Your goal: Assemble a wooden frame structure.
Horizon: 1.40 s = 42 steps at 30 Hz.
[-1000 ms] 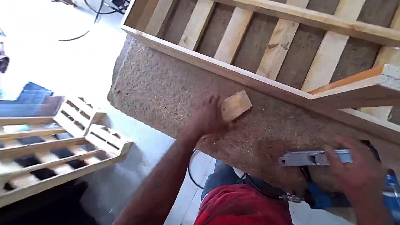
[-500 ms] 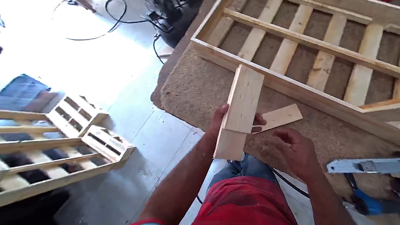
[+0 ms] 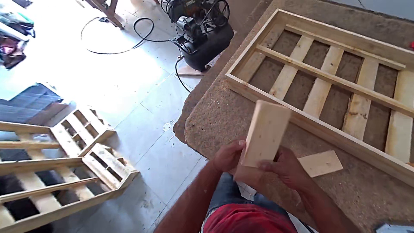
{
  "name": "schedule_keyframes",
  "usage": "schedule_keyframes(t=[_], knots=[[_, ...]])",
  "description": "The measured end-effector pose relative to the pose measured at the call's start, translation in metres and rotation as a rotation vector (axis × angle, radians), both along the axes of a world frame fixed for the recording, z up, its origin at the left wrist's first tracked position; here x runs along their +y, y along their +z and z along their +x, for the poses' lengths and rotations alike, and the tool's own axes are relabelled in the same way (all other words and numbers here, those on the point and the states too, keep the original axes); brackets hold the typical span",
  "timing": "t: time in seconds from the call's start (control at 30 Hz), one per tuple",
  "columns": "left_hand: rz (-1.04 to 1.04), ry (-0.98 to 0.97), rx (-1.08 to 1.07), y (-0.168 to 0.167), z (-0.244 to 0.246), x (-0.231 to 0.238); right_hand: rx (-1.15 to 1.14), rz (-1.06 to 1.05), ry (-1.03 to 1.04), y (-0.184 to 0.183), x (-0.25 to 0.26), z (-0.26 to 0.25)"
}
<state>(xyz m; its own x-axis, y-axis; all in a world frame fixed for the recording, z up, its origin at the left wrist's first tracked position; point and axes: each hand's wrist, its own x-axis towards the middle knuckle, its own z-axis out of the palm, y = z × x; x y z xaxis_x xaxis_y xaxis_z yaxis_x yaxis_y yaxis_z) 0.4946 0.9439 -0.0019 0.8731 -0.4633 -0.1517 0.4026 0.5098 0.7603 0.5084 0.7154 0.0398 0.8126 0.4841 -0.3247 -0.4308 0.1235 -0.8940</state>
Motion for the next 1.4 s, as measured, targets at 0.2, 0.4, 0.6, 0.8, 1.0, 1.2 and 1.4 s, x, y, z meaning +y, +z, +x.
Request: schedule_keyframes(t=[0.2,0.4,0.6,0.8,1.0,1.2,1.4], knots=[[0.419,0.33,0.131,-0.032,0.079,0.134,-0.71,-0.157,-0.56,0.031,0.08,0.146],[0.77,0.283,0.266,-0.054,0.125,0.276,-0.591,-0.4,-0.57,-0.034,0.15,0.28],[0.911,0.321,0.204,-0.077,0.156,0.346,-0.306,-0.676,-0.313,-0.062,0.179,0.287],[1.007,0.094,-0.063,-0.072,0.217,0.291,-0.359,-0.62,-0.352,-0.064,0.181,0.284],[1.155,-0.172,-0.725,-0.058,0.323,0.191,-0.348,-0.748,-0.331,-0.074,0.183,0.286],[1.127,-0.457,-0.848,-0.056,0.376,0.166,-0.34,-0.913,-0.232,-0.066,0.181,0.289],[1.1,-0.472,-0.91,-0.058,0.385,0.171,-0.44,-1.072,-0.083,-0.083,0.169,0.285]])
